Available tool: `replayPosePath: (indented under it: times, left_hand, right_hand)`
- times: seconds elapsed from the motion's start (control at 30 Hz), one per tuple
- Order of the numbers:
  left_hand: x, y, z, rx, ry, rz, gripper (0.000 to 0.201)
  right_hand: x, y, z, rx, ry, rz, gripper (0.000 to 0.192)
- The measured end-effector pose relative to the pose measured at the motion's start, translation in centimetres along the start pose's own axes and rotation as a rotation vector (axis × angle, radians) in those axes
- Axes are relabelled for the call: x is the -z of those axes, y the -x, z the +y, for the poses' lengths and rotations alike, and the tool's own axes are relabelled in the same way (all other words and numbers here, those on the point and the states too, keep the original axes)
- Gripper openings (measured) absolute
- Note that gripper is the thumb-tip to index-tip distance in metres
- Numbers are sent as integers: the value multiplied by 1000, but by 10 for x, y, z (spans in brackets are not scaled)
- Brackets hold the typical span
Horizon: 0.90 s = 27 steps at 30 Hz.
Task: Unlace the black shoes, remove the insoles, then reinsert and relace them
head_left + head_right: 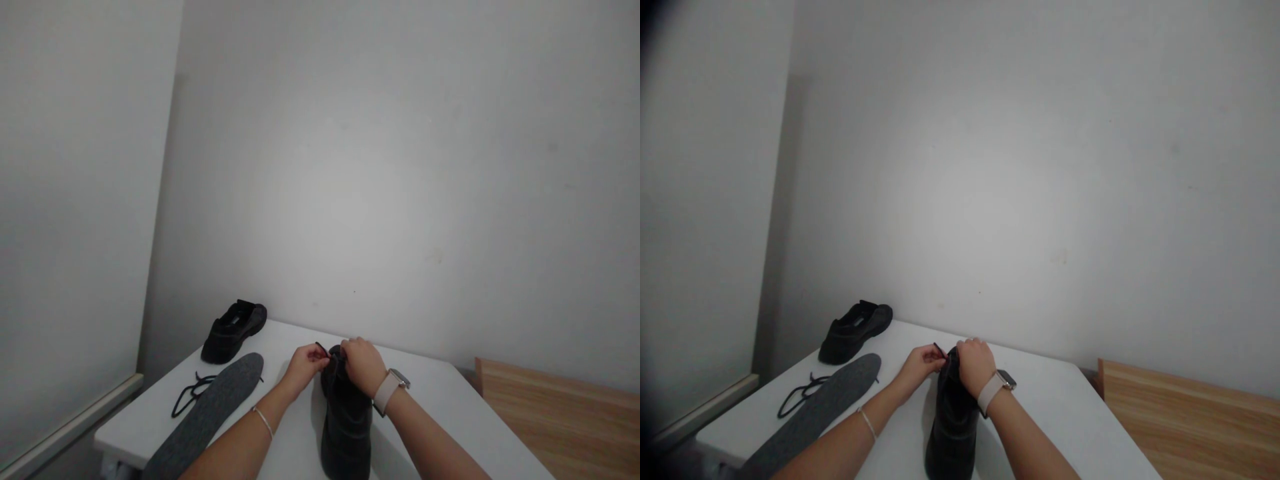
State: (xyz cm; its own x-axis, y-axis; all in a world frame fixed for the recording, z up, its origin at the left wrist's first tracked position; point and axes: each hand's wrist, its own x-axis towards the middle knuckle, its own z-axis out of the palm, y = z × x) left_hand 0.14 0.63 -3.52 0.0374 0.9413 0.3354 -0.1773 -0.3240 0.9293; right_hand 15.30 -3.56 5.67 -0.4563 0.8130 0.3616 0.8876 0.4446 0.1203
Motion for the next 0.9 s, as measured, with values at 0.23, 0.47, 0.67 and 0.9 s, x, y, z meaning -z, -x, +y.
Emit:
replayPosePath:
  times: [0.23, 0.47, 0.67, 0.9]
  left_hand:
    - [1, 0, 0, -4, 0, 6, 19]
    - [0, 1, 2, -4, 24, -14, 25]
    - [-3, 8, 16, 24, 75, -87, 31]
    - [-1, 4, 24, 93, 229, -91, 25]
  right_hand:
    - [-14, -10, 3, -18, -175, -35, 24]
    - [-20, -10, 5, -36, -242, -8, 23]
    - [-17, -7, 9, -35, -314, 63, 16]
    - [34, 2, 24, -19, -631, 383, 9]
